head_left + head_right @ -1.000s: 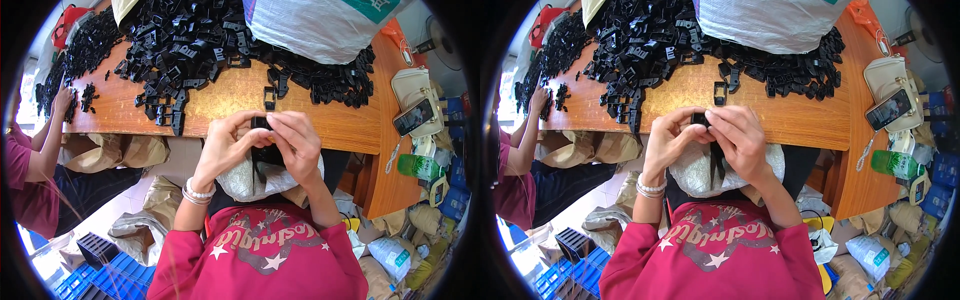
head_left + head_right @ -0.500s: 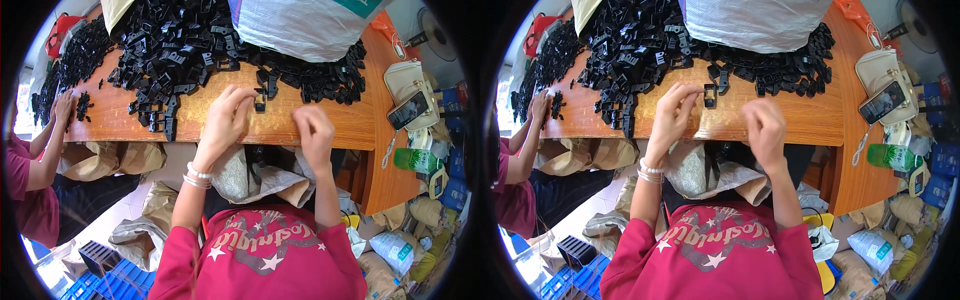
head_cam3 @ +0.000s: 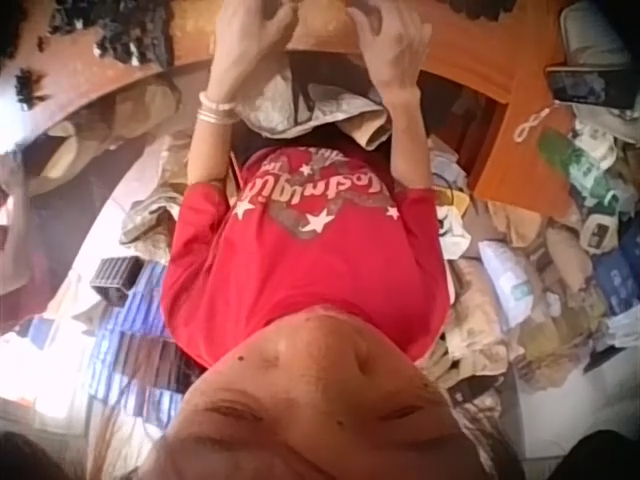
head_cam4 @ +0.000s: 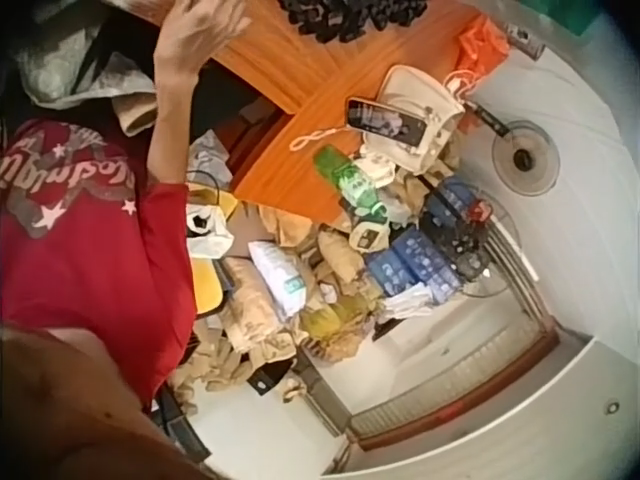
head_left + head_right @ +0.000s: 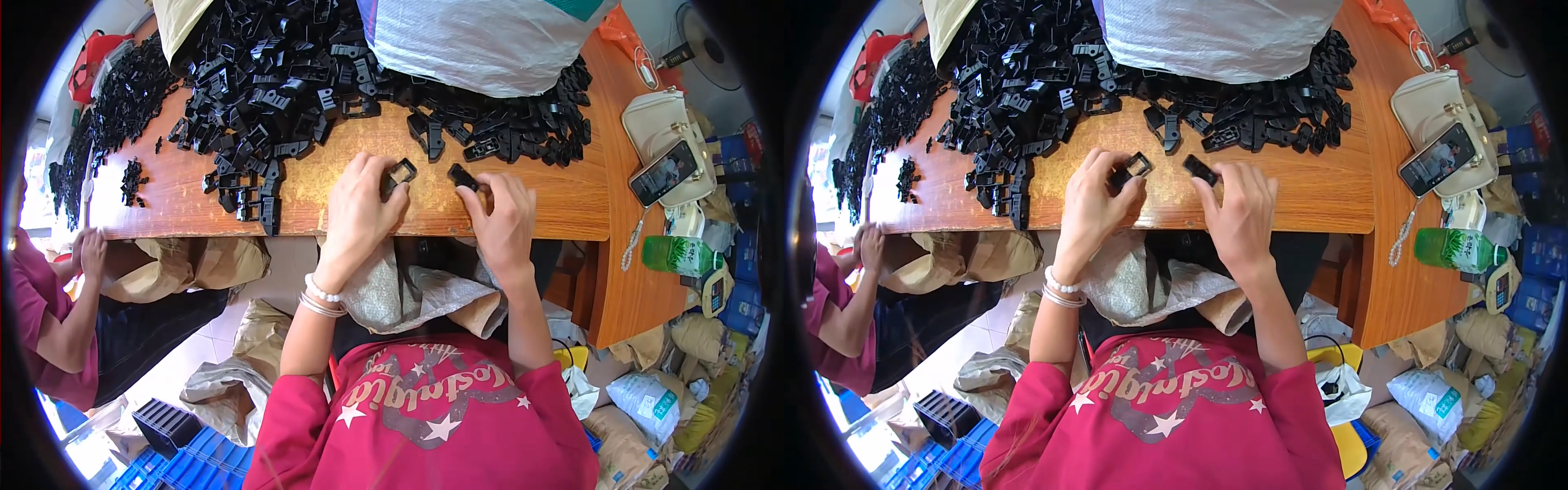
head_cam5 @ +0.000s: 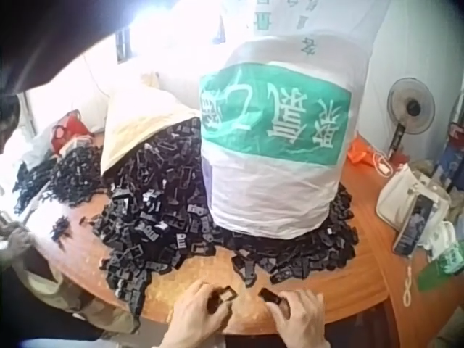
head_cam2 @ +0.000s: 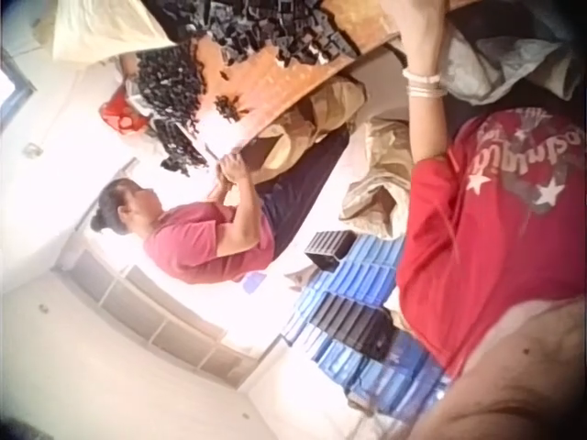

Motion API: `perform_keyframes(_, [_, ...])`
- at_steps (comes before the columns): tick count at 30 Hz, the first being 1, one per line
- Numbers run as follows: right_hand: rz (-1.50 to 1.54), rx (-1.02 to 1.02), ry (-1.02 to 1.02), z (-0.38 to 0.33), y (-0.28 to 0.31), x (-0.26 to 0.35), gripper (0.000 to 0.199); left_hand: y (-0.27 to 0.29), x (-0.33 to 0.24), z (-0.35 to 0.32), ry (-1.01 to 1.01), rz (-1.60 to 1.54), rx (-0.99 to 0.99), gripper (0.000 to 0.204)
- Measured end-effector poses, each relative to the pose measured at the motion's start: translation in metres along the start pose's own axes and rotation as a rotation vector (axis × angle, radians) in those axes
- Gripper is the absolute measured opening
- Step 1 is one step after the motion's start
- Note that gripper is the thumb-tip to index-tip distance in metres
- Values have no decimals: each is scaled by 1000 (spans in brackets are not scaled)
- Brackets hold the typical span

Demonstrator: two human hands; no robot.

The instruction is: The worker is manually assembling small black plastic components at a workshop table.

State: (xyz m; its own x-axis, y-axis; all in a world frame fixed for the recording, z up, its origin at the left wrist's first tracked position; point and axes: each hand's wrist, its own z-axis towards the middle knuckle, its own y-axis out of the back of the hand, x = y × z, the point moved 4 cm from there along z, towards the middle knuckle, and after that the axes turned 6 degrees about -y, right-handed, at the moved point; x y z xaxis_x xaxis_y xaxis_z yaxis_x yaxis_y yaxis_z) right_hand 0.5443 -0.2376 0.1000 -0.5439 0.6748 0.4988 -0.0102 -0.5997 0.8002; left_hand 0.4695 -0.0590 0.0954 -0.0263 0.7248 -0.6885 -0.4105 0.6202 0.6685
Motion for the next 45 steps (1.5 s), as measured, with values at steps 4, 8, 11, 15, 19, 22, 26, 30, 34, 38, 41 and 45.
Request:
perform_keyframes(4, [125,-25,153,2,-1,4,29,6,-3,-13,76,-96,-74,28])
perform_keyframes(8, [-10,52,343,9,-10,15,45,11,-6,-21,76,-95,-91,28])
perform_keyframes(11, [2,76,365,10,-12,24,35,14,0,-26,127,-169,-69,30])
perform_keyframes(15, [193,139,402,4,-17,24,31,13,2,-31,213,-222,2,32])
perform_keyframes(19, [519,56,192,-2,-16,20,26,12,3,-30,201,-221,48,33])
perform_keyframes(22, [568,105,212,-4,-14,30,23,4,3,-34,388,-632,144,34])
perform_keyframes(26, [574,86,238,-5,-8,35,23,5,0,-32,378,-758,180,34])
perform_keyframes(30, [672,103,166,-6,-8,29,21,8,1,-32,325,-761,240,34])
perform_keyframes(34, [707,115,97,-10,-9,27,20,13,-4,-27,292,-732,301,34])
perform_keyframes(38, [594,72,159,-12,-6,30,23,9,-5,-28,278,-701,298,36])
perform_keyframes(41, [363,-61,392,-18,0,39,31,8,-16,-27,298,-691,222,37])
perform_keyframes(45, [331,-126,383,-22,2,37,29,5,-17,-30,332,-611,250,38])
